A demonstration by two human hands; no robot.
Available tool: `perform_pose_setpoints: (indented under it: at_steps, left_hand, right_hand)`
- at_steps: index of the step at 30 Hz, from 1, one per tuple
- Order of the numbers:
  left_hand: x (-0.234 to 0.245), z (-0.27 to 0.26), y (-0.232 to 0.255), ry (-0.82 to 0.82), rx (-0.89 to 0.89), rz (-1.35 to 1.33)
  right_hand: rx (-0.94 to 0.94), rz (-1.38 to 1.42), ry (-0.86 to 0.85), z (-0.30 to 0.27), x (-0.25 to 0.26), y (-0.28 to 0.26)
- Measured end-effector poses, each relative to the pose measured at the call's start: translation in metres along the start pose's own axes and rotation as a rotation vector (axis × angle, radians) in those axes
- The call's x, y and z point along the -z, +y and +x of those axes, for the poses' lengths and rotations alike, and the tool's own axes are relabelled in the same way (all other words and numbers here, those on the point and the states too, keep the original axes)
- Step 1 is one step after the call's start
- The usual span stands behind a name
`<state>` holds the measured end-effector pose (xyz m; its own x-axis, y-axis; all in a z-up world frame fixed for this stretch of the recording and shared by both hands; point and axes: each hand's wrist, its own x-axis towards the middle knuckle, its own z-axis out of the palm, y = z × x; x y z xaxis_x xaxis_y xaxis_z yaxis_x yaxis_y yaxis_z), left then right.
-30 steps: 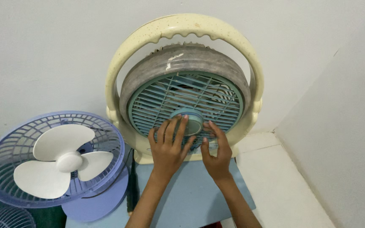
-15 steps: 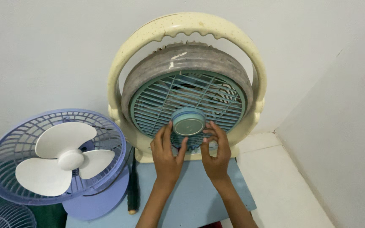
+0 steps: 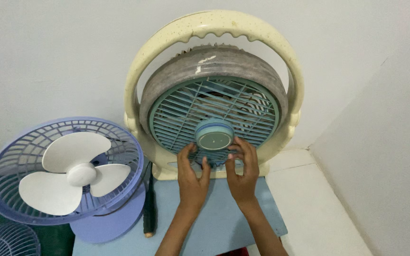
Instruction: The person disassembles two electric fans by removing the front grilles and the central hub caps. They first remove the front grille of a small purple fan, then remove the central hub cap from a larger cream-colored fan, leaving the components separated on the table.
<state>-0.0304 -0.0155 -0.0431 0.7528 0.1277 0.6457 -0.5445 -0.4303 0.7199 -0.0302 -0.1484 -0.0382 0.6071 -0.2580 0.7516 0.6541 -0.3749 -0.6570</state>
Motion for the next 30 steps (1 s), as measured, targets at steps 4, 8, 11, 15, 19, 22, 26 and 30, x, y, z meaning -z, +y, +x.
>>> perform_pose_setpoints:
  at_steps: [4,8,11,15,19,22,26,30]
  left_hand:
    - [0.011,0.02,0.003,0.017,-0.124,0.013]
    - [0.014,0.031,0.011,-0.01,-0.217,0.05]
    - [0.014,0.034,0.014,-0.011,-0.196,0.06]
    - [0.014,0.031,0.016,0.019,-0.164,0.032]
    - [0.014,0.029,0.017,0.033,-0.041,-0.056]
    - [0.015,0.028,0.014,0.024,0.089,-0.094]
    - [0.012,0.025,0.006,0.001,0.162,-0.207]
    - [0.009,0.018,-0.009,-0.066,0.272,-0.388]
  right_hand:
    - [0.001,-0.036,-0.02,0.001,0.002,-0.004]
    - [-0.003,-0.048,-0.029,0.006,0.005,-0.01]
    - [0.063,-0.06,-0.028,0.013,0.007,-0.013]
    - [0.074,-0.077,-0.037,0.019,0.009,-0.022]
    - [0.161,-0.123,-0.045,0.023,0.008,-0.028]
    - [0.095,-0.072,-0.059,0.023,0.009,-0.03]
    - [0.066,-0.04,-0.069,0.021,0.01,-0.025]
    - [0.093,0.044,-0.066,0.013,0.011,-0.014]
